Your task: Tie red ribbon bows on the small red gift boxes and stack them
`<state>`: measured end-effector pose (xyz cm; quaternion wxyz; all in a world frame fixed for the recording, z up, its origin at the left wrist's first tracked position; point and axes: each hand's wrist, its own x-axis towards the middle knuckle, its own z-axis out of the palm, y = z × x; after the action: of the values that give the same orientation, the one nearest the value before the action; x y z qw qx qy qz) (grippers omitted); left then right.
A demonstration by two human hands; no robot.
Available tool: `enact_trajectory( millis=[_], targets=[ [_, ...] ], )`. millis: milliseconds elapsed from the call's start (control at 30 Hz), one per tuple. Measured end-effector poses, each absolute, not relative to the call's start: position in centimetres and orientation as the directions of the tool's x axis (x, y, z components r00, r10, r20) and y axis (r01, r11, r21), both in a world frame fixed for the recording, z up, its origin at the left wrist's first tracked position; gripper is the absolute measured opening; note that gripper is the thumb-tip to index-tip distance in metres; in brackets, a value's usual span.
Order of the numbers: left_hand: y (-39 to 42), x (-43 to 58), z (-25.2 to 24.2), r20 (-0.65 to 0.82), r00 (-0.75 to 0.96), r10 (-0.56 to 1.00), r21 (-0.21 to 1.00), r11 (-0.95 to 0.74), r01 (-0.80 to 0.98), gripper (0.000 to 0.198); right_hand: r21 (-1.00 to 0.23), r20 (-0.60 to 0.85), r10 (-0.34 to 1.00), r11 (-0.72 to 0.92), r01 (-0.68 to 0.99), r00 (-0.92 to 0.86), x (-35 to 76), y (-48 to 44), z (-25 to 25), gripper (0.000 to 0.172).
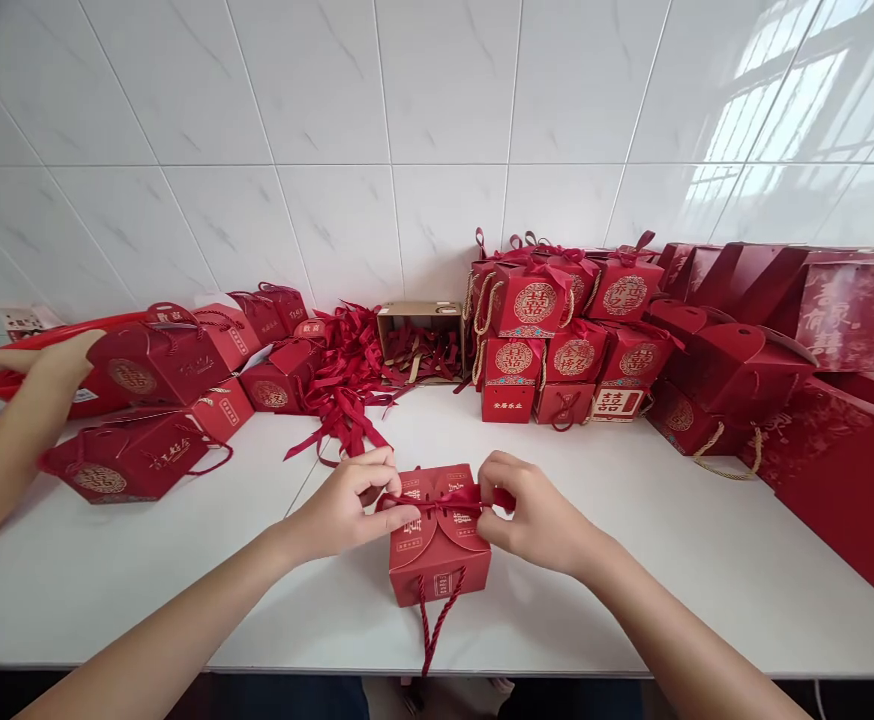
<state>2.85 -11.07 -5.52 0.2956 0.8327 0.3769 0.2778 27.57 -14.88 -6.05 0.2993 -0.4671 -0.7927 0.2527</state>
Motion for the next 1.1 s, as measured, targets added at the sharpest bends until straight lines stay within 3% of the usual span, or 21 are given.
enact_trajectory(
  millis=[200,267,433,567,700,800,900,967,1033,1100],
  targets=[
    [-11.2,3.1,-4.3,0.256,0.663,0.704,0.839,-0.502,0.210,0.038,-0.644,0.335,0.894,0.449,0.620,-0.299,26.8,-15.5,-6.4,0.013],
    [-11.2,3.1,-4.1,0.242,0.658,0.714,0.822,-0.511,0.252,0.044,-0.592,0.363,0.889,0.451,0.668,-0.278,26.7,-15.8,-6.4,0.015],
    [-10.9,2.6,-4.5,0.311,0.557,0.770,0.477,-0.633,0.609,0.050,-0.475,0.393,0.866,0.479,0.739,-0.309,26.6,-16.5,-6.4,0.015],
    [-10.7,2.0,-5.2,0.387,0.562,0.731,0.240,-0.669,0.704,0.047,-0.447,0.391,0.867,0.473,0.759,-0.310,26.1,-16.8,-6.2,0.015],
    [-10.6,1.7,-5.8,0.443,0.553,0.706,0.141,-0.664,0.735,0.043,-0.438,0.385,0.873,0.458,0.773,-0.299,25.9,-16.9,-5.9,0.016],
    [-10.6,1.4,-6.1,0.405,0.547,0.733,0.241,-0.663,0.709,0.043,-0.473,0.383,0.869,0.477,0.741,-0.315,26.6,-16.9,-6.0,0.018],
    [-10.8,1.1,-6.5,0.268,0.564,0.781,0.566,-0.601,0.564,0.044,-0.662,0.344,0.866,0.498,0.560,-0.364,27.6,-16.7,-7.2,0.007],
    [-11.1,0.8,-6.8,0.181,0.580,0.794,0.761,-0.487,0.429,0.044,-0.768,0.313,0.852,0.487,0.416,-0.419,27.8,-16.5,-8.5,0.054],
    [-11.2,0.7,-7.3,0.139,0.587,0.798,0.856,-0.395,0.334,0.046,-0.797,0.283,0.843,0.473,0.377,-0.458,27.4,-16.5,-10.0,0.100],
    [-11.2,0.5,-7.9,0.142,0.583,0.800,0.902,-0.347,0.257,0.044,-0.779,0.289,0.847,0.479,0.404,-0.447,26.6,-16.8,-11.0,0.109]
  ],
)
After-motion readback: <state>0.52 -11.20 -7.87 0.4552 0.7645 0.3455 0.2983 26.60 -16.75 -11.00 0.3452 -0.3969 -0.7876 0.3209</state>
